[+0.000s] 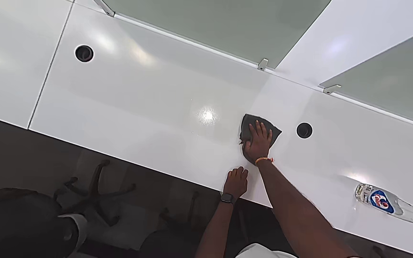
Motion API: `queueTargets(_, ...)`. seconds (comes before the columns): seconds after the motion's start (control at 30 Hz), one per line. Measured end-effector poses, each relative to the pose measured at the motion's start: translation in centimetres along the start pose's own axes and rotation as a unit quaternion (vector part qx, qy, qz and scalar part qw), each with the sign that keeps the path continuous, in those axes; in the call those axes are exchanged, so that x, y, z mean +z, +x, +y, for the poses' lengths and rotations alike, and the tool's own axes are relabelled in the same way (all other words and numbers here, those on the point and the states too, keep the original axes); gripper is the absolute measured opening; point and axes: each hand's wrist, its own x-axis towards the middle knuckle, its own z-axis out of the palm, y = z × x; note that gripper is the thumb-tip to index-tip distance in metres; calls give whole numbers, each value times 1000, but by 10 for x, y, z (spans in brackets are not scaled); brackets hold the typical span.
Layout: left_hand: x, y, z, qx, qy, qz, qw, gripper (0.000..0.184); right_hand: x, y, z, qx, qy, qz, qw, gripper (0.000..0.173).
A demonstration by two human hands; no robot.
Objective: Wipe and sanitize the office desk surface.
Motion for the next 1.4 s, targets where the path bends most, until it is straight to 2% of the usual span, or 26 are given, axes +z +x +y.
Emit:
queueTargets(0.2, 1, 1, -1, -15, -9, -13, 1000, 31, 0, 71, -4, -19, 37, 44, 998, 65)
queueTargets(0.3, 4, 2, 0, -20, -9, -1, 1000, 32, -7, 95, 0, -52, 58, 32, 996, 63)
queueTargets(0.47, 10, 1, -4, -17, 28, 9, 999, 36, -12, 90, 26, -148, 114, -6, 982, 57)
queueTargets(0.53, 13, 0, -5, -20, 33, 15, 999, 35, -12, 61, 41, -162, 117, -11, 980, 57)
queueTargets(0.6, 13, 1, -5, -27, 30, 15, 999, 35, -13, 10, 56, -168, 115, -16, 979, 55)
queueTargets(0.73, 10, 2, -3, -48, 32, -11, 998, 37, -19, -130, 93, -189, 123, -81, 971, 56)
queueTargets(0.87, 13, 1, -5, -55, 33, 2, 998, 37, -30, -266, 137, -192, 104, -101, 971, 61)
queueTargets(0.93, 15, 1, -6, -55, 38, 14, 998, 37, -33, -312, 159, -181, 60, -90, 978, 63)
queueTargets(1.0, 15, 1, -6, -54, 37, 19, 998, 37, -34, -333, 176, -161, 27, -76, 984, 63)
queueTargets(1.07, 16, 1, -6, -52, 39, 28, 997, 37, -33, -329, 182, -148, 25, -64, 987, 64)
queueTargets(1.17, 16, 1, -5, -55, 37, 28, 997, 37, -33, -293, 172, -118, 39, -58, 991, 70)
queueTargets(1.4, 18, 1, -6, -47, 45, 41, 997, 36, -33, -137, 142, -78, 6, -56, 995, 70)
